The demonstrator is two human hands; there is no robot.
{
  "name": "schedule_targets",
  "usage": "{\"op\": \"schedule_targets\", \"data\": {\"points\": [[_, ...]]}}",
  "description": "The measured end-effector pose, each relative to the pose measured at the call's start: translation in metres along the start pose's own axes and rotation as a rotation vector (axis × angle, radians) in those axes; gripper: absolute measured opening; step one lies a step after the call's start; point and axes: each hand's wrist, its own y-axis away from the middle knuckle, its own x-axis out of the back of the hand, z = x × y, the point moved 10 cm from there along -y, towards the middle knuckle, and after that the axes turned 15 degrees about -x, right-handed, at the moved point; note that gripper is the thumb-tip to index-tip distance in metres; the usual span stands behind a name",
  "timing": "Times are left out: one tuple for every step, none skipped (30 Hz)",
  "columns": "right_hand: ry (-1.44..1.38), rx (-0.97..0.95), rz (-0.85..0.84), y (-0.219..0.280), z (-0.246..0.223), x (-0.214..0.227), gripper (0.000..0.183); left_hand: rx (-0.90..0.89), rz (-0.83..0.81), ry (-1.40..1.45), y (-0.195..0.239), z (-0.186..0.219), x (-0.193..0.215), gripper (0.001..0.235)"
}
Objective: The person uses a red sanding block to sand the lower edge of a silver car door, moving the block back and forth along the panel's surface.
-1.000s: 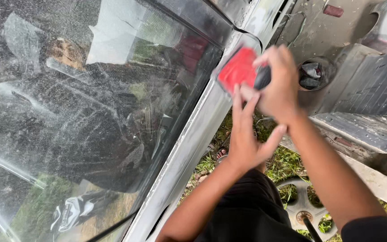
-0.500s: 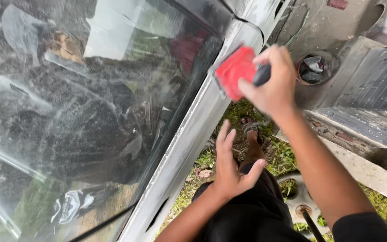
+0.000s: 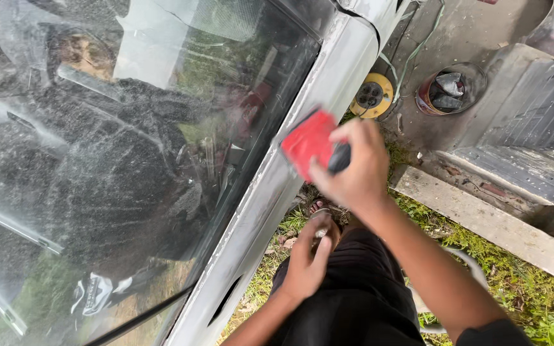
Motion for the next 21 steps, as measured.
{"op": "schedule_targets", "data": {"points": [[0.001, 0.002, 0.002, -0.01, 0.001, 0.004, 0.035, -0.003, 0.0, 0.001, -0.013, 0.009, -0.002, 0.055], [0.002, -0.042, 0.021, -0.02, 0.006, 0.009, 0.037, 0.017, 0.024, -0.017, -0.025, 0.016, -0.001, 0.055], [0.004, -0.084, 0.038, -0.031, 0.012, 0.014, 0.038, 0.038, 0.05, -0.035, -0.038, 0.024, 0.0, 0.057], [0.004, -0.081, 0.038, -0.024, 0.013, 0.011, 0.038, 0.036, 0.052, -0.034, -0.042, 0.028, -0.001, 0.057], [-0.042, -0.086, 0.014, -0.017, 0.017, 0.006, 0.038, 0.006, 0.031, 0.06, -0.047, 0.035, -0.007, 0.054], [-0.089, -0.092, -0.011, -0.011, 0.02, 0.001, 0.039, -0.024, 0.01, 0.153, -0.053, 0.043, -0.013, 0.053], [-0.089, -0.086, -0.011, 0.007, 0.014, -0.003, 0.039, -0.029, 0.013, 0.153, -0.038, 0.018, -0.016, 0.053], [-0.059, -0.096, -0.063, 0.025, 0.011, -0.012, 0.042, -0.035, 0.007, 0.203, -0.024, -0.007, -0.021, 0.05], [-0.028, -0.115, -0.124, 0.048, 0.009, -0.022, 0.045, -0.03, 0.002, 0.252, -0.005, -0.031, -0.027, 0.049], [-0.028, -0.119, -0.13, 0.064, 0.013, -0.026, 0.045, -0.023, 0.005, 0.252, 0.018, -0.049, -0.024, 0.049], [-0.002, -0.089, -0.188, 0.08, 0.012, -0.037, 0.048, -0.008, 0.038, 0.284, 0.039, -0.069, -0.017, 0.048], [0.023, -0.058, -0.246, 0.096, 0.012, -0.048, 0.053, 0.006, 0.07, 0.316, 0.06, -0.089, -0.009, 0.05], [0.024, -0.062, -0.245, 0.097, 0.007, -0.046, 0.053, 0.009, 0.067, 0.317, 0.059, -0.091, -0.012, 0.05], [0.107, -0.042, -0.264, 0.101, 0.001, -0.049, 0.046, 0.042, 0.044, 0.394, 0.06, -0.094, -0.02, 0.05], [0.188, -0.016, -0.284, 0.104, -0.006, -0.052, 0.039, 0.072, 0.025, 0.469, 0.06, -0.098, -0.025, 0.051], [0.186, -0.016, -0.285, 0.086, -0.008, -0.049, 0.039, 0.072, 0.027, 0.467, 0.055, -0.094, -0.027, 0.051], [0.058, 0.098, -0.247, 0.071, -0.023, -0.038, 0.02, 0.12, -0.004, 0.583, 0.051, -0.092, -0.037, 0.055], [-0.07, 0.212, -0.208, 0.057, -0.037, -0.025, 0.012, 0.168, -0.035, 0.7, 0.048, -0.089, -0.048, 0.062], [-0.067, 0.213, -0.21, 0.052, -0.028, -0.028, 0.012, 0.167, -0.033, 0.703, 0.027, -0.081, -0.048, 0.062], [-0.203, 0.207, -0.175, 0.045, -0.019, -0.022, 0.013, 0.124, -0.048, 0.599, 0.005, -0.071, -0.047, 0.061], [-0.339, 0.198, -0.142, 0.04, -0.009, -0.016, 0.016, 0.084, -0.062, 0.494, -0.015, -0.06, -0.045, 0.063]]}}
